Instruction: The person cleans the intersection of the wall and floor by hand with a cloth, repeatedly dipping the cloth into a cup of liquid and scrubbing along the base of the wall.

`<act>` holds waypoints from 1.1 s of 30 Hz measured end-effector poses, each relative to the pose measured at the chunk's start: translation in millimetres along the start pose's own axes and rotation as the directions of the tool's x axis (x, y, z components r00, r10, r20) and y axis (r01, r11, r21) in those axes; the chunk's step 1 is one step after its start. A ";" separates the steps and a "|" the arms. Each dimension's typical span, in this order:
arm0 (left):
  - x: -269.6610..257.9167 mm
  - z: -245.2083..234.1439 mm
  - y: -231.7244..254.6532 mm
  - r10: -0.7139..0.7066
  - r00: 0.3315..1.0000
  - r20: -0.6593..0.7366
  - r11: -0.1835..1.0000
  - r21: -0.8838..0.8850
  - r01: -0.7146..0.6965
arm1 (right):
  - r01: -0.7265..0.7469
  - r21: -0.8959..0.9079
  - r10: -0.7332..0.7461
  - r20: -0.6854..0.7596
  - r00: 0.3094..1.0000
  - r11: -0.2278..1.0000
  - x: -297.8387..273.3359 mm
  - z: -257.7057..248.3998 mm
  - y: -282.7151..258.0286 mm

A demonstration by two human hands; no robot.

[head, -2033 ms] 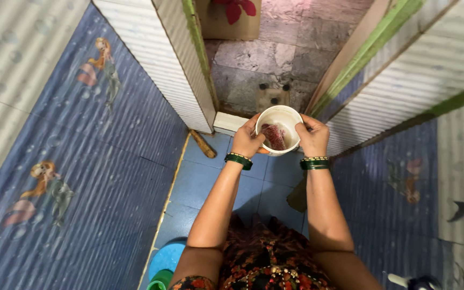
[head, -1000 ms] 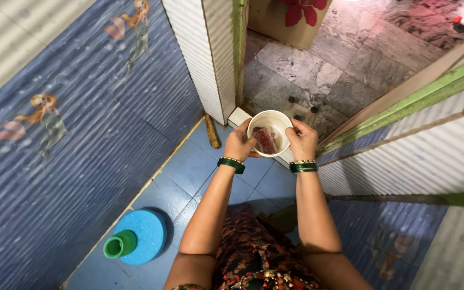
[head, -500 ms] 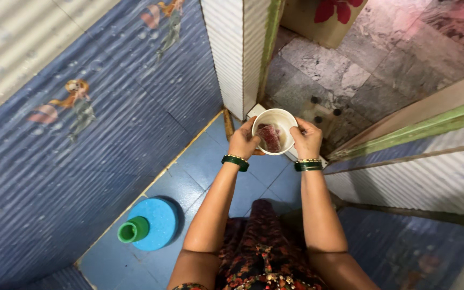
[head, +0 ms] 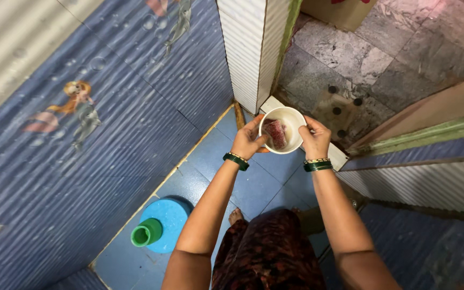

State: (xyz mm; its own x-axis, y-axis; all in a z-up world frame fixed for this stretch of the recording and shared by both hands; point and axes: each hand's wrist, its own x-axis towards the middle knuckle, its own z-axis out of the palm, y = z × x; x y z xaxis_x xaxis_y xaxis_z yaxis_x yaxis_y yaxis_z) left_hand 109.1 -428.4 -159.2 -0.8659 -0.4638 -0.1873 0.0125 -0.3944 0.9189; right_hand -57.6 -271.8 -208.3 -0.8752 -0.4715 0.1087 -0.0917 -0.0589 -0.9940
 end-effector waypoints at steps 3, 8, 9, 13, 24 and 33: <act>11.6 -6.4 -18.8 -0.010 0.999 -0.046 1.000 -0.007 0.010 | -0.121 0.043 0.121 -0.012 0.993 0.992 8.6 4.5 11.7; 32.2 -24.8 -49.5 -0.026 0.996 -0.091 1.000 0.007 0.026 | -0.167 -0.022 0.168 0.049 0.985 0.986 24.6 13.8 38.4; 36.7 -29.7 -57.3 -0.021 0.995 -0.095 1.000 -0.002 0.021 | -0.169 -0.026 0.171 0.057 0.984 0.985 27.8 16.5 47.7; 55.7 -55.7 -92.3 -0.030 0.995 -0.094 0.997 -0.072 0.023 | -0.190 -0.028 0.192 0.069 0.979 0.981 38.8 25.5 94.2; 106.1 -145.8 -204.8 -0.071 0.978 -0.194 0.997 -0.017 0.069 | -0.276 -0.035 0.278 0.119 0.953 0.961 53.6 72.5 235.3; 120.5 -218.8 -306.4 -0.044 0.964 -0.261 0.997 -0.067 0.027 | -0.270 0.013 0.263 0.188 0.946 0.963 42.2 110.4 355.8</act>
State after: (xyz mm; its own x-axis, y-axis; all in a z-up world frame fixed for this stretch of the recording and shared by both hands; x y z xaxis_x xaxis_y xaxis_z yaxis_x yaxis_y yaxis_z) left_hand 110.3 -537.0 -539.3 -0.7053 -0.6368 -0.3115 0.0226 -0.4594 0.8880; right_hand -74.7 -409.9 -556.5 -0.7631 -0.6270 -0.1568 0.1541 0.0591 -0.9863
